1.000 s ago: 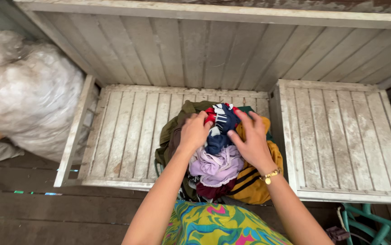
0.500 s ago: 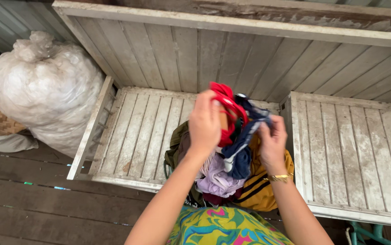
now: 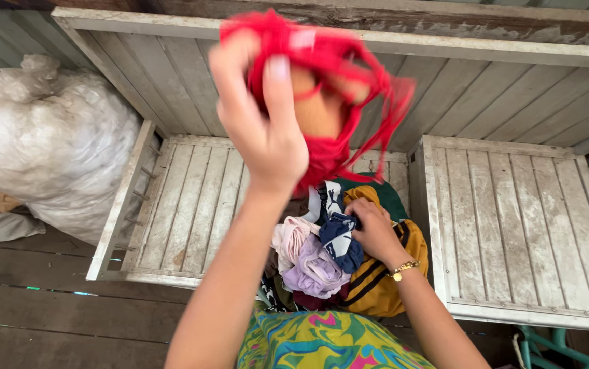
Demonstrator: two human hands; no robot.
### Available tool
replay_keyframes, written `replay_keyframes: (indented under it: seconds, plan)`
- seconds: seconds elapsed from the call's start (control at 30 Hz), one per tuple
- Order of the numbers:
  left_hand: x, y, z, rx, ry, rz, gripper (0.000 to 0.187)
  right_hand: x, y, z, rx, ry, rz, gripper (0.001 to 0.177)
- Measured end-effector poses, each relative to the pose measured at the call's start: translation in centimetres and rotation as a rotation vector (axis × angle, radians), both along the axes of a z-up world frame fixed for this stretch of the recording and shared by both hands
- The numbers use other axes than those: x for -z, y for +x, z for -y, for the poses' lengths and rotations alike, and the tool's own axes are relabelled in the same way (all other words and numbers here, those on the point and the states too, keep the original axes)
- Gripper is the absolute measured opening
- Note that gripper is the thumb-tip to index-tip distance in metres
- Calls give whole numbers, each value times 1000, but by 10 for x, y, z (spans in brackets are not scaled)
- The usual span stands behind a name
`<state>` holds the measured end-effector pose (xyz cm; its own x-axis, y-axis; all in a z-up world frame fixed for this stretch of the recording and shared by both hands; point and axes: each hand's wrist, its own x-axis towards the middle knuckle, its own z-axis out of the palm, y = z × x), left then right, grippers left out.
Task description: The person hangs a bra and several pairs of underwear one at a time by hand on a wire clothesline.
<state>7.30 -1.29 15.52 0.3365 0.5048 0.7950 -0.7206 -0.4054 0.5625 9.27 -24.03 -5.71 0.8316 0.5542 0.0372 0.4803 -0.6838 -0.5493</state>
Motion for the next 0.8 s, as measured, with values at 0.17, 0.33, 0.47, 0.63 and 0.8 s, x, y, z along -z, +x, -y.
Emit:
replay_keyframes:
  seconds: [0.17,0.33,0.47,0.63,0.8]
  plan:
    - [-22,2,-5,314,157,-121,8,-21,5,-3,115,312,247,35]
    - [3,-1,26,346,214,-359,10,-43,17,15,423,927,38,25]
    - [10,-4,42,387,218,-366,16,-105,11,28,355,1129,13,26]
    - [-4,-2,45,383,255,-216,16,-189,-9,13,402,979,588,38]
    - [-19,-3,57,563,251,-258,15,-226,-9,24,39,658,419,27]
